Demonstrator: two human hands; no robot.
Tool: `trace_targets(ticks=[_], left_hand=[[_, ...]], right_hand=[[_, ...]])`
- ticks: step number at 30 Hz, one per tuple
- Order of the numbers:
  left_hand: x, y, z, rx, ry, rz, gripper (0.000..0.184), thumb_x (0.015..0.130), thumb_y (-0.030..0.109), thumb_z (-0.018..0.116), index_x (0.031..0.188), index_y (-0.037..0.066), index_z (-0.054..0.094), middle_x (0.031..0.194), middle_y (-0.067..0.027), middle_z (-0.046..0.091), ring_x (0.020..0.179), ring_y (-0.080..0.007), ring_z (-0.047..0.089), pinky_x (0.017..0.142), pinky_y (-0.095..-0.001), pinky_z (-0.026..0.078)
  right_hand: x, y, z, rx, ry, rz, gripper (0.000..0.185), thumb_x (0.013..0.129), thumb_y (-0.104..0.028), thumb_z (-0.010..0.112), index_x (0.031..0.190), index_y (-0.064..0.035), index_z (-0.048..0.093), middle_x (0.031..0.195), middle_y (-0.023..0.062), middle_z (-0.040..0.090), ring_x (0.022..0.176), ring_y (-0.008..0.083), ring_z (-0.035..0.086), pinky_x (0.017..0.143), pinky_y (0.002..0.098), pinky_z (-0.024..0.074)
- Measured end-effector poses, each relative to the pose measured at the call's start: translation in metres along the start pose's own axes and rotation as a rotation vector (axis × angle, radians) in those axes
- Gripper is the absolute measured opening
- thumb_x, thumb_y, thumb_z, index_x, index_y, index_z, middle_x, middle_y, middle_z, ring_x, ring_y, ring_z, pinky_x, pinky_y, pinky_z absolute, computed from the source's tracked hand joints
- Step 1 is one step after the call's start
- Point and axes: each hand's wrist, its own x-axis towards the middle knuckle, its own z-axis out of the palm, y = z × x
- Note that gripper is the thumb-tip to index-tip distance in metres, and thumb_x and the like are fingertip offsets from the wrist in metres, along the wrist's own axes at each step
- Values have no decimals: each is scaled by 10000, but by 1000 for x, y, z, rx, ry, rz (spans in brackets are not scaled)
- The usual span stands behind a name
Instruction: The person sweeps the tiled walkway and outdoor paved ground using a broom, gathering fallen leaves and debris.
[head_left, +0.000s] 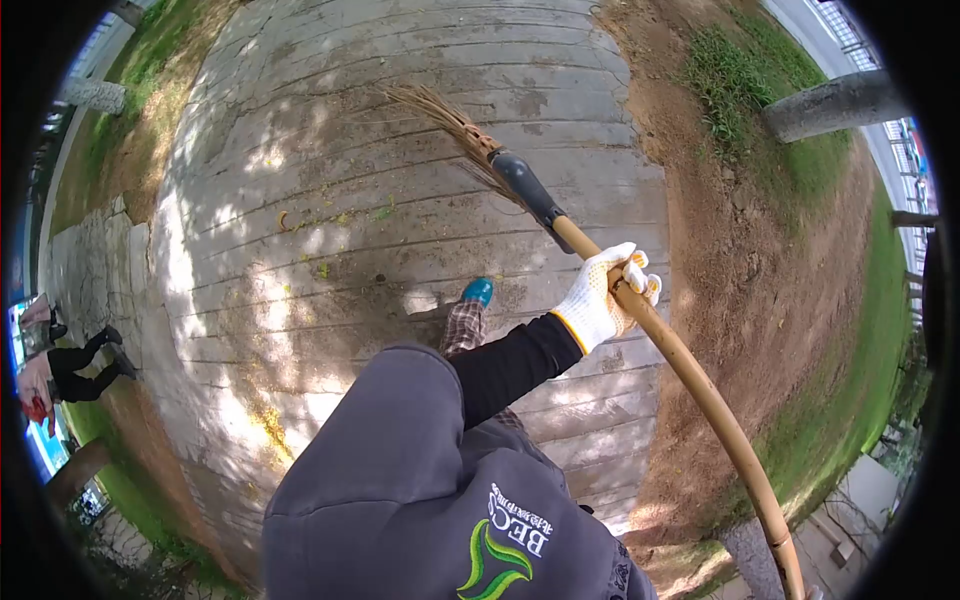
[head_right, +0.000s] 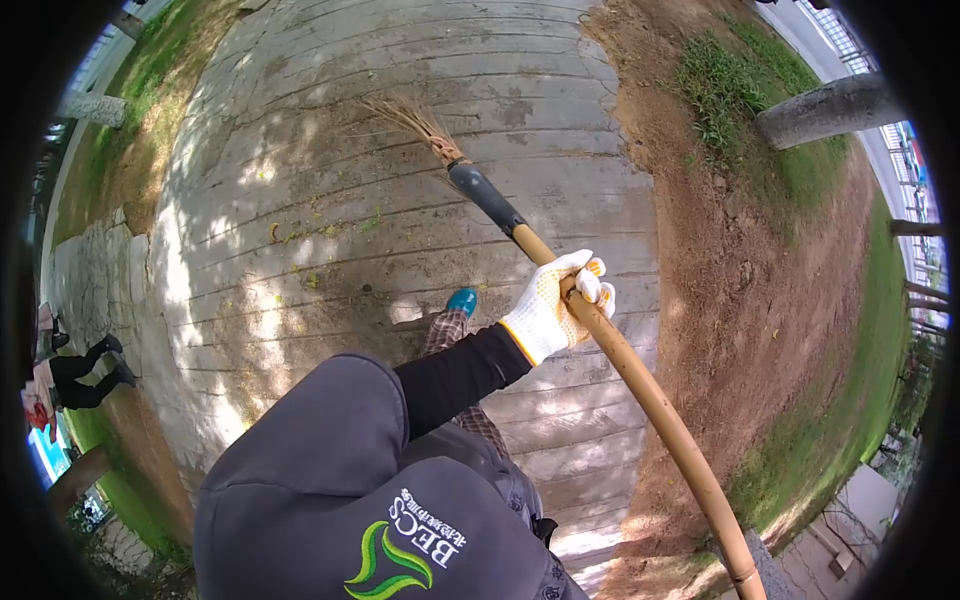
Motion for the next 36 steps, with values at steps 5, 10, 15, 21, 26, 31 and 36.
trace_targets(ticks=[5,10,15,21,26,31,36], left_hand=[[17,81,-91,-111,-54,100,249,863,245,592,707,64,524,555,-17,506,527,-178,508,555,-294,454],[-107,104,-262,-79,305,332,300,773,181,524,498,130,415,446,35,408,417,-145,438,507,-313,415],[-205,101,-217,-198,369,422,254,744,129,536,520,135,416,411,64,378,370,-127,400,500,-291,404],[-182,69,-79,-43,114,343,220,836,180,506,648,67,494,457,-5,387,520,-174,455,569,-319,416],[-93,81,31,-6,33,81,176,814,192,546,696,71,496,509,-8,418,549,-178,478,581,-319,447],[27,157,129,78,0,-98,169,790,158,546,652,83,481,561,-12,463,550,-190,531,570,-328,469],[136,313,119,10,-95,8,235,817,162,536,611,99,442,596,-13,505,516,-176,520,506,-317,454]], right_hand=[[-49,66,71,169,-399,231,270,912,-173,409,643,-156,405,433,-92,351,338,58,327,418,212,328],[-81,64,91,59,-314,472,232,926,-189,420,724,-75,427,430,-26,346,331,149,334,366,305,334],[-85,62,54,123,-148,515,261,961,-223,380,759,-66,437,423,-45,289,314,113,262,339,271,265],[-20,72,-37,540,-79,460,316,992,-214,399,1191,23,462,557,-24,390,433,78,342,599,270,438],[9,25,-13,126,10,157,181,973,-191,364,949,-43,467,517,-35,386,426,82,384,507,255,375],[-51,51,203,328,-15,10,181,925,-173,407,749,-135,417,480,-76,354,423,51,368,488,202,325],[-71,173,355,-20,-147,-87,178,897,-151,396,720,-143,415,499,-68,331,455,86,329,489,249,319]])
